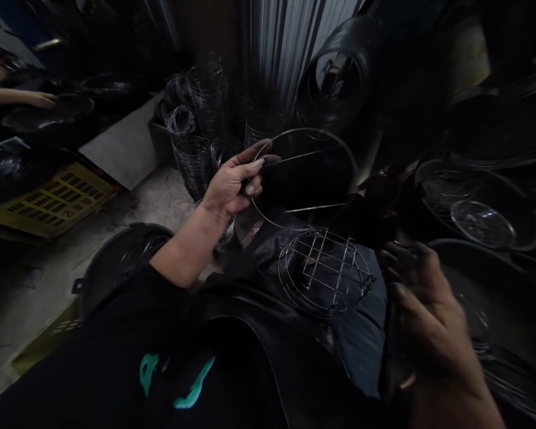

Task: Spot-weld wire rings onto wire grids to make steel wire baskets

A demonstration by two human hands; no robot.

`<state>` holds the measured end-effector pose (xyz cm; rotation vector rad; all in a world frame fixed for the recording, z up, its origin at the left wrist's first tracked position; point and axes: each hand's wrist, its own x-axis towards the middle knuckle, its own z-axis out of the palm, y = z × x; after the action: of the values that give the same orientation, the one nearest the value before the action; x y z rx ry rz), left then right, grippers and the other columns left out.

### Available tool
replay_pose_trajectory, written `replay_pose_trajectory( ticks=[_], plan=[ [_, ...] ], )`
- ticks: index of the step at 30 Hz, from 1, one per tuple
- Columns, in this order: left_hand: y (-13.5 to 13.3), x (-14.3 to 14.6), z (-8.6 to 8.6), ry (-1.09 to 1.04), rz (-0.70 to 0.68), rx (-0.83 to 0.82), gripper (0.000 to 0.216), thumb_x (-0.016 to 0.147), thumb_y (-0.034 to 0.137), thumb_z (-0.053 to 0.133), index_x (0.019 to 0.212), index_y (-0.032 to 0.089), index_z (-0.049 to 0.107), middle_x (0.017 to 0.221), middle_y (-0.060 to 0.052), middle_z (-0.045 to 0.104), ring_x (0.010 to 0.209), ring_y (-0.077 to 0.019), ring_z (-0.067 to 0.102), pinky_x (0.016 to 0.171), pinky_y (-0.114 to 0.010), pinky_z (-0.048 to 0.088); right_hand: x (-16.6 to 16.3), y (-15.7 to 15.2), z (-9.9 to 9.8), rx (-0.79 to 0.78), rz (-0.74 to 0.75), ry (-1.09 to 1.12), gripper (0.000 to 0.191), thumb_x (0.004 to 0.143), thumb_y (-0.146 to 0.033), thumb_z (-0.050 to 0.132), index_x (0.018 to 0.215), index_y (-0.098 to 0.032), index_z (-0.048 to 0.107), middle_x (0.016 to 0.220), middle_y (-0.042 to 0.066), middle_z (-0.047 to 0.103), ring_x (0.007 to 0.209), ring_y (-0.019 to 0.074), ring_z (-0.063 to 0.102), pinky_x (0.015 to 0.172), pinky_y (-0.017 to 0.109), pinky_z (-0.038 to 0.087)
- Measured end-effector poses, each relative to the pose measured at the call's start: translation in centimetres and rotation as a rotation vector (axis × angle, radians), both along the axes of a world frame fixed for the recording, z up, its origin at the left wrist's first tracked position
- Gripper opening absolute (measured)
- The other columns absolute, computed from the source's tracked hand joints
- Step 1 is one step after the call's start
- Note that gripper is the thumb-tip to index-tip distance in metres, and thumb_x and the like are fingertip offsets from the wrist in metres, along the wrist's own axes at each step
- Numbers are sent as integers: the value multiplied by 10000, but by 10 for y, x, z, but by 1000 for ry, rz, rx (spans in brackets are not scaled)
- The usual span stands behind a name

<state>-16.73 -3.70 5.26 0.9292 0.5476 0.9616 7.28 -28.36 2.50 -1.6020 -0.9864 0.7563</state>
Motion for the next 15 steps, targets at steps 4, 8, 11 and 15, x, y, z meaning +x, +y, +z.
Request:
replay_pose_trajectory(
  ticks=[4,8,11,15],
  plan=[
    [-44,21,2,-65,-30,-293,312,819,73,544,1082,203,650,925,-11,699,384,13,392,387,-140,289,-40,22,13,41,-4,85,689,797,-444,675,1408,-259,418,1188,83,641,1026,256,644,978,477,470],
    [-77,39,-32,-145,0,-578,325,766,10,547,1024,187,633,910,-24,673,527,-30,532,438,-137,338,-57,24,7,-37,-147,334,582,775,-376,712,1308,-229,529,902,35,705,704,185,687,769,367,557],
    [-81,42,-45,-120,-35,-601,429,723,3,586,1104,198,601,962,-27,659,678,-83,626,537,-175,428,-46,22,0,-80,-165,410,512,747,-330,724,1225,-194,599,761,2,675,554,119,614,593,252,523],
    [-67,55,-55,60,-135,-359,666,670,26,674,1291,204,513,994,-24,651,651,-63,621,530,-165,409,-11,23,-4,-246,-201,256,525,723,-346,702,1220,-195,625,659,-20,628,486,112,528,424,215,420]
  ],
)
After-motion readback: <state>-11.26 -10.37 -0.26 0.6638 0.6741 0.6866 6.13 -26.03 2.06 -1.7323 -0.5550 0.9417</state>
